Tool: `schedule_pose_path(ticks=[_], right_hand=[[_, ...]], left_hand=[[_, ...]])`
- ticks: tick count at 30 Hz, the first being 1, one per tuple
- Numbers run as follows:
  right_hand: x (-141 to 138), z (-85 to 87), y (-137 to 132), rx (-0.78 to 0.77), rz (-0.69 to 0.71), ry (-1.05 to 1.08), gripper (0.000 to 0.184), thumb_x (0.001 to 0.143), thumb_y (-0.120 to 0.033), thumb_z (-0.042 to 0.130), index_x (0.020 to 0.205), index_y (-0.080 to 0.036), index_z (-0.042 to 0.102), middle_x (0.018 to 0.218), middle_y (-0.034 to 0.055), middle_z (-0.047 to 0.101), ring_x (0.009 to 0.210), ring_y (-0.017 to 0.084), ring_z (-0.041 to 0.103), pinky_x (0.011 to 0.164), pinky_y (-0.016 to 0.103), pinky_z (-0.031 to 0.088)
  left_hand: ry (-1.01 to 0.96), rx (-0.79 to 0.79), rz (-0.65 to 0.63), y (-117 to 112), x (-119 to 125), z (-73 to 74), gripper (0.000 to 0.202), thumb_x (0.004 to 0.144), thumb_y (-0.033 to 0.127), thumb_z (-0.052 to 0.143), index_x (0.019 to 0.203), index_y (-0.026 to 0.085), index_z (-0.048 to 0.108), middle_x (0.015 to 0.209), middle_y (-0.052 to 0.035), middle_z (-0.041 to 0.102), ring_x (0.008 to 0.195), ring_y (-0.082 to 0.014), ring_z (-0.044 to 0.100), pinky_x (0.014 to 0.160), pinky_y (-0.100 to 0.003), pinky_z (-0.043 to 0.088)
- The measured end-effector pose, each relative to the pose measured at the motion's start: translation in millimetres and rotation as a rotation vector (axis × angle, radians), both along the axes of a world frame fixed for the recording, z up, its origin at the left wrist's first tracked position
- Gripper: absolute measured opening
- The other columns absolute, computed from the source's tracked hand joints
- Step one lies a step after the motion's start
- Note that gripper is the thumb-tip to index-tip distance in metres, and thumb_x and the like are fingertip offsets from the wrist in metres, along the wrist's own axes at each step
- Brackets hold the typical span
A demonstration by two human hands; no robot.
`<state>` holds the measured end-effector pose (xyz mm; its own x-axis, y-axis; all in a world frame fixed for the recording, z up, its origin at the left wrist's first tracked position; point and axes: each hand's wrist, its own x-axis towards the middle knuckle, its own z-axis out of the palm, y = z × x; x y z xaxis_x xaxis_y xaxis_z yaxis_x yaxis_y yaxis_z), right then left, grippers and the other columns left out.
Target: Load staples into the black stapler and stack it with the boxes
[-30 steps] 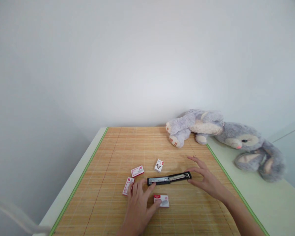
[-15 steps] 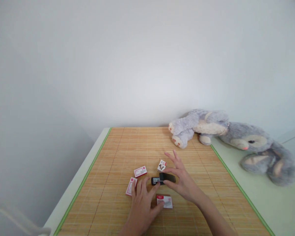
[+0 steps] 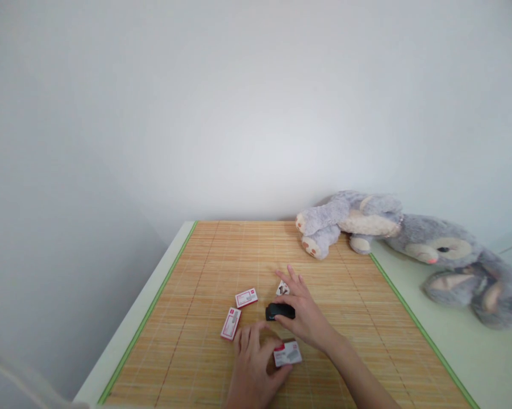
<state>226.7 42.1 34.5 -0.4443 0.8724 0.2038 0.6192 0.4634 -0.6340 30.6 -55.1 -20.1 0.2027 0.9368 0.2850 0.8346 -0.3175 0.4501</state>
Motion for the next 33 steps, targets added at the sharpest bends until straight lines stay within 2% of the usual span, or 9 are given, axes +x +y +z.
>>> schedule_pose_path(ticks=[6,10,12,16,19,24,28,30,33], right_hand=[[9.2,-3.3,0.4,0.016,-0.016,0.013,0.032,0.079,-0.017,0.077,0.107,-0.033,0.081,0.171,0.0001,0.032,0.163,0.035,0.008,0.126,0.070,0.008],[11.4,-4.5,0.6,0.011,-0.028,-0.002,0.032,0.079,-0.017,0.078,0.107,-0.032,0.081,0.169,0.0013,0.036,0.162,0.036,0.010,0.127,0.070,0.008],[11.7,-4.3,0.4,0.005,-0.025,-0.013,0.032,0.079,-0.018,0.078,0.108,-0.033,0.081,0.170,0.0007,0.035,0.162,0.035,0.009,0.127,0.069,0.007],[12.6,-3.5,0.1,-0.005,-0.015,-0.024,0.031,0.082,-0.020,0.077,0.110,-0.033,0.081,0.171,-0.0001,0.032,0.163,0.035,0.008,0.128,0.067,0.006],[14.1,-4.2,0.4,-0.010,-0.008,-0.020,0.031,0.082,-0.020,0.077,0.110,-0.032,0.081,0.172,0.0001,0.031,0.163,0.035,0.008,0.128,0.067,0.005],[18.2,-7.6,0.5,-0.030,-0.023,-0.012,0.028,0.082,-0.022,0.076,0.109,-0.031,0.079,0.171,0.0013,0.034,0.163,0.033,0.007,0.129,0.065,0.005],[26.6,-10.2,-3.8,-0.061,-0.062,0.024,0.027,0.080,-0.022,0.074,0.107,-0.028,0.077,0.169,0.0039,0.037,0.163,0.032,0.010,0.129,0.063,0.010],[34.7,-12.2,-6.0,-0.104,-0.100,0.062,0.025,0.080,-0.023,0.071,0.104,-0.026,0.076,0.167,0.0051,0.041,0.162,0.032,0.018,0.129,0.059,0.019],[50.4,-17.8,-5.1,-0.188,-0.234,0.151,0.021,0.080,-0.028,0.069,0.101,-0.026,0.072,0.156,0.0086,0.055,0.145,0.031,0.050,0.118,0.051,0.042]], left_hand=[[0.047,0.075,0.336,3.2,-30.6,-13.6,0.019,0.088,0.039,0.072,0.100,0.025,0.067,0.145,-0.0117,0.055,0.132,-0.0353,0.050,0.108,-0.055,0.041],[0.009,0.061,0.443,12.5,-42.7,-17.4,0.026,0.086,0.043,0.071,0.100,0.024,0.060,0.151,-0.0136,0.048,0.137,-0.0383,0.046,0.111,-0.061,0.040],[-0.048,0.045,0.455,17.0,-45.2,-20.5,0.034,0.086,0.043,0.070,0.110,0.023,0.058,0.152,-0.0148,0.046,0.138,-0.0382,0.046,0.112,-0.062,0.040],[-0.207,0.006,0.305,23.9,-59.9,-27.5,0.060,0.089,0.036,0.066,0.142,0.022,0.043,0.150,-0.0150,0.046,0.142,-0.0340,0.046,0.118,-0.059,0.040],[-0.238,-0.070,0.171,28.4,-81.9,-26.3,0.074,0.088,0.031,0.065,0.153,0.022,0.032,0.153,-0.0151,0.045,0.143,-0.0324,0.046,0.120,-0.057,0.040],[-0.104,-0.140,0.056,44.7,-110.4,-7.4,0.088,0.083,0.022,0.063,0.163,0.027,0.024,0.159,-0.0107,0.045,0.143,-0.0309,0.045,0.120,-0.055,0.038],[0.030,-0.177,-0.095,60.4,-109.8,5.7,0.092,0.080,0.015,0.059,0.164,0.036,0.027,0.166,-0.0031,0.040,0.143,-0.0310,0.043,0.119,-0.053,0.037],[0.083,-0.178,-0.123,63.7,-104.9,6.0,0.090,0.080,0.014,0.058,0.163,0.038,0.031,0.166,-0.0011,0.040,0.141,-0.0315,0.043,0.118,-0.053,0.036],[0.108,-0.162,-0.098,61.0,-95.7,1.6,0.086,0.082,0.014,0.056,0.162,0.037,0.035,0.164,-0.0009,0.043,0.140,-0.0302,0.044,0.118,-0.051,0.037]])
